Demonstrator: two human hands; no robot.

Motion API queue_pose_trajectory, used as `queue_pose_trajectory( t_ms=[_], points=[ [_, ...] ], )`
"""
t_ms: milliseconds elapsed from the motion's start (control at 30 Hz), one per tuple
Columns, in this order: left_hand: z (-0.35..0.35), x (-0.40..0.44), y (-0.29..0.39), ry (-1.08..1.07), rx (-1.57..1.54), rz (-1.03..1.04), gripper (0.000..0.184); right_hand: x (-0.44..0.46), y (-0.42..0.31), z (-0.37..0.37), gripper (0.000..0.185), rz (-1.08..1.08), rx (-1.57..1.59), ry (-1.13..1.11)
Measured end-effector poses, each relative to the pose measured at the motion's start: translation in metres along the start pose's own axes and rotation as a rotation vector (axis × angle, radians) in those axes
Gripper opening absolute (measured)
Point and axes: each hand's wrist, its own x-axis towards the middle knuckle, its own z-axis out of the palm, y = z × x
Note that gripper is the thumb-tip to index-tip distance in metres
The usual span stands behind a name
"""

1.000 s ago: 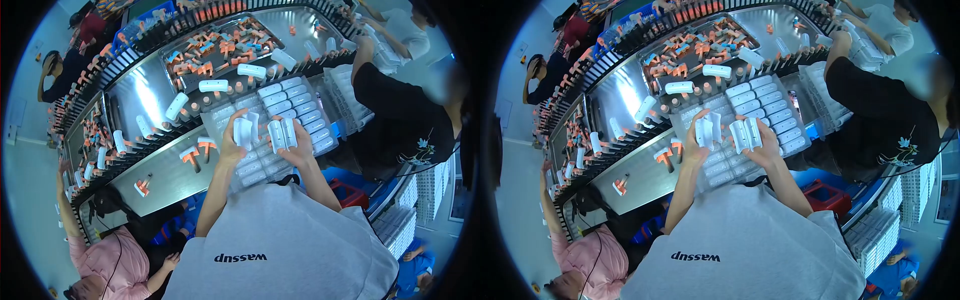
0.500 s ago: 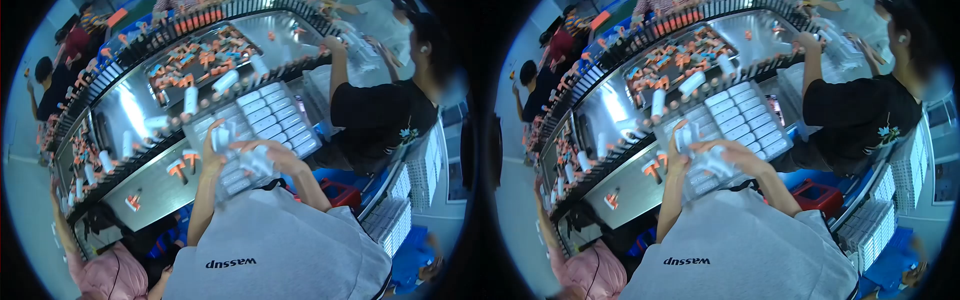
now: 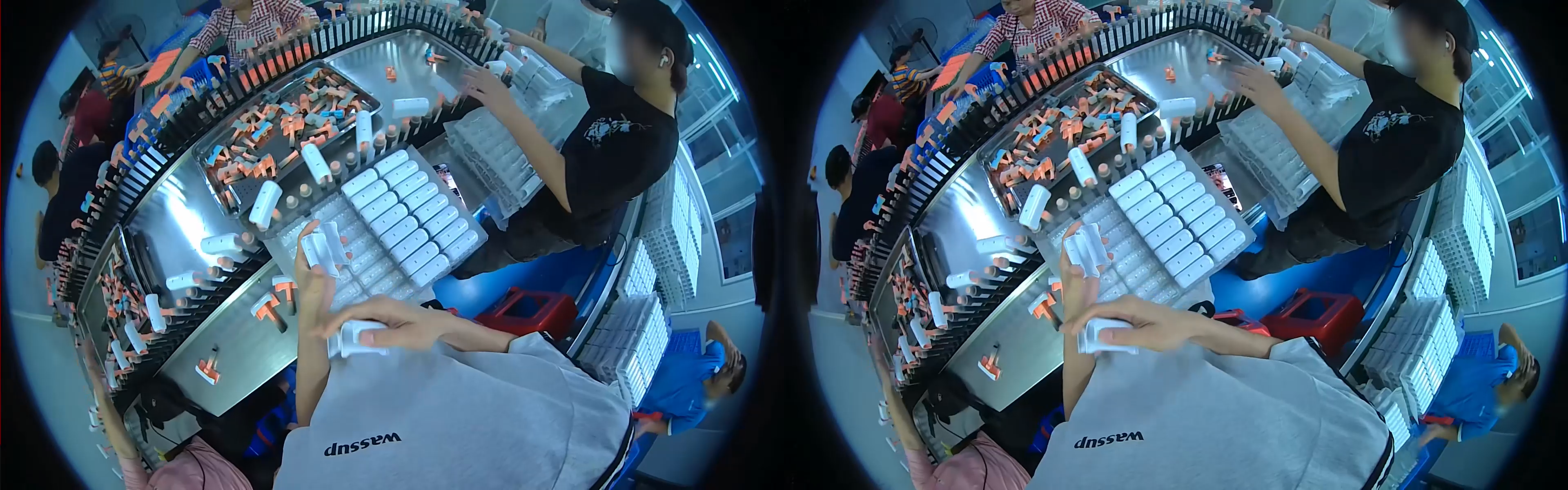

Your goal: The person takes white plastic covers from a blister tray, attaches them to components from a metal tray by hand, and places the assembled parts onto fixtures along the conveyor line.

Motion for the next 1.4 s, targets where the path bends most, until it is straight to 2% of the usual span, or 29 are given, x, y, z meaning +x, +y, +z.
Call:
queue_pose_trajectory(
  t_ms=[67, 100, 167, 200, 267, 300, 333, 400, 433, 500, 567, 633, 667, 733, 767, 867, 900, 967, 1000, 1400],
  points=[
    [0.002, -0.001, 0.002, -0.015, 0.01, -0.006, 0.113, 0.005, -0.006, 0.005, 0.038, -0.07, 0.07, -0.091],
    [-0.001, 0.001, -0.001, -0.015, 0.011, -0.002, 0.113, 0.007, -0.004, 0.006, 0.038, -0.092, 0.077, -0.058],
    [-0.012, 0.003, -0.01, -0.01, 0.076, -0.019, 0.114, 0.003, 0.0, 0.004, 0.037, 0.069, 0.25, 0.03],
    [-0.01, 0.003, 0.001, -0.087, 0.083, -0.028, 0.112, 0.002, 0.006, 0.003, 0.037, 0.01, 0.37, 0.092],
    [-0.017, -0.001, -0.007, -0.094, -0.014, 0.013, 0.11, 0.003, 0.018, 0.0, 0.037, -0.118, 0.196, 0.343],
    [-0.019, -0.001, -0.009, -0.086, -0.035, 0.007, 0.11, 0.003, 0.02, 0.002, 0.038, -0.088, 0.277, 0.395],
    [-0.021, 0.001, -0.01, -0.089, -0.029, 0.017, 0.11, 0.004, 0.019, 0.005, 0.038, -0.09, 0.29, 0.376],
    [-0.022, 0.002, -0.01, -0.092, -0.018, 0.013, 0.11, 0.004, 0.014, 0.01, 0.038, -0.041, 0.097, 0.291],
    [-0.021, 0.001, -0.007, -0.088, -0.013, 0.0, 0.11, 0.004, 0.014, 0.008, 0.039, -0.119, -0.209, 0.181],
    [-0.018, 0.003, -0.007, -0.106, -0.144, -0.016, 0.11, -0.005, -0.004, 0.013, 0.04, -0.111, -0.141, -0.025],
    [-0.016, -0.001, -0.007, -0.055, -0.145, 0.003, 0.109, -0.004, -0.009, 0.018, 0.041, -0.175, -0.141, -0.004],
    [-0.02, 0.003, -0.007, -0.079, -0.093, -0.021, 0.105, 0.004, -0.01, 0.011, 0.043, -0.291, -0.225, 0.118],
    [-0.018, -0.001, -0.006, -0.047, -0.064, -0.048, 0.1, 0.006, 0.007, 0.0, 0.057, -0.278, -0.193, 0.191],
    [-0.024, -0.001, -0.017, -0.028, -0.09, -0.026, 0.093, -0.002, 0.024, -0.016, 0.06, 0.001, 0.322, 0.344],
    [-0.017, -0.004, -0.01, -0.056, -0.087, 0.007, 0.082, -0.002, 0.043, -0.028, 0.057, -0.03, 0.584, 0.381],
    [-0.023, 0.002, -0.018, -0.037, -0.202, -0.051, 0.064, -0.005, 0.062, -0.053, 0.052, 0.044, 0.642, 0.604],
    [-0.021, 0.003, -0.016, -0.041, -0.198, -0.048, 0.064, -0.006, 0.07, -0.06, 0.05, 0.078, 0.635, 0.672],
    [-0.017, 0.003, -0.013, 0.031, -0.253, -0.139, 0.057, -0.007, 0.085, -0.065, 0.049, 0.086, 1.102, 0.639],
    [-0.017, 0.003, -0.011, 0.02, -0.271, -0.159, 0.052, -0.011, 0.084, -0.066, 0.05, 0.089, 1.114, 0.618],
    [-0.017, 0.005, -0.011, -0.007, -0.264, -0.194, 0.048, -0.013, 0.094, -0.071, 0.051, 0.057, 1.095, 0.501]
  ],
)
